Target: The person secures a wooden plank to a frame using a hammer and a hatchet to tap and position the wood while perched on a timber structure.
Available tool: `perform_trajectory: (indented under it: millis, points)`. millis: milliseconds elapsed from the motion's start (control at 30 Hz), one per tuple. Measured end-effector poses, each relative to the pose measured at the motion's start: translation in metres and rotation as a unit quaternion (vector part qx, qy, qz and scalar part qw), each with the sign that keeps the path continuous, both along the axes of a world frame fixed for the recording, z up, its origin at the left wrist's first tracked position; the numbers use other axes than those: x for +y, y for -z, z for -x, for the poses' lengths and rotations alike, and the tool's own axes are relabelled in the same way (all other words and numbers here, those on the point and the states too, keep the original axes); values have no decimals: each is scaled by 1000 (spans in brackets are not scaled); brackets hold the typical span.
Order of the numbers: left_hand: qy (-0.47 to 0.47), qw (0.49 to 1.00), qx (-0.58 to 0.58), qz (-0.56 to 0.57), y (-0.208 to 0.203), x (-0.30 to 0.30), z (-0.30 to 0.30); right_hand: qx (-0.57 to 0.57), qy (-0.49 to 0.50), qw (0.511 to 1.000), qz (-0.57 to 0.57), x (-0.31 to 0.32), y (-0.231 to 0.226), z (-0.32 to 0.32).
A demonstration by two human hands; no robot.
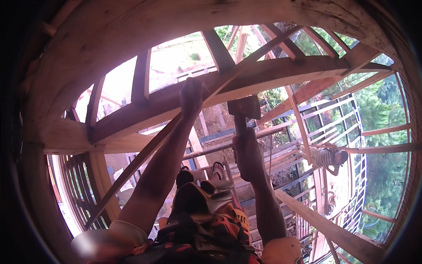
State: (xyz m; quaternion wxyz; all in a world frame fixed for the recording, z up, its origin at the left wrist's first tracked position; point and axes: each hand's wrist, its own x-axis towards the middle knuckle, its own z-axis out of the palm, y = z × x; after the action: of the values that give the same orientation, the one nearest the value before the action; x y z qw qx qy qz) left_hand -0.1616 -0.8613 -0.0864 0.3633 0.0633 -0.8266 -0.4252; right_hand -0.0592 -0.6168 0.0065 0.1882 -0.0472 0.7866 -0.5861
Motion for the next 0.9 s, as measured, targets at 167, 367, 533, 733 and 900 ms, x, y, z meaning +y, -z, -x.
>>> perform_trajectory:
  millis: [167,367,533,733,900]
  points:
    - [5,997,-1,-77,-8,13,-3,-32,30,999,6,10,5,-8]
    - [8,998,-20,-65,-12,16,-7,18,6,1000,-24,4,-3,-3]
    - [22,995,-34,-87,-13,16,-6,126,-36,989,-64,-3,-14,12]
    - [34,995,-36,-86,-13,14,-9,233,-71,965,-99,-23,-19,32]
    - [70,985,-95,-125,-13,9,-11,276,-104,949,-113,-53,-22,57]
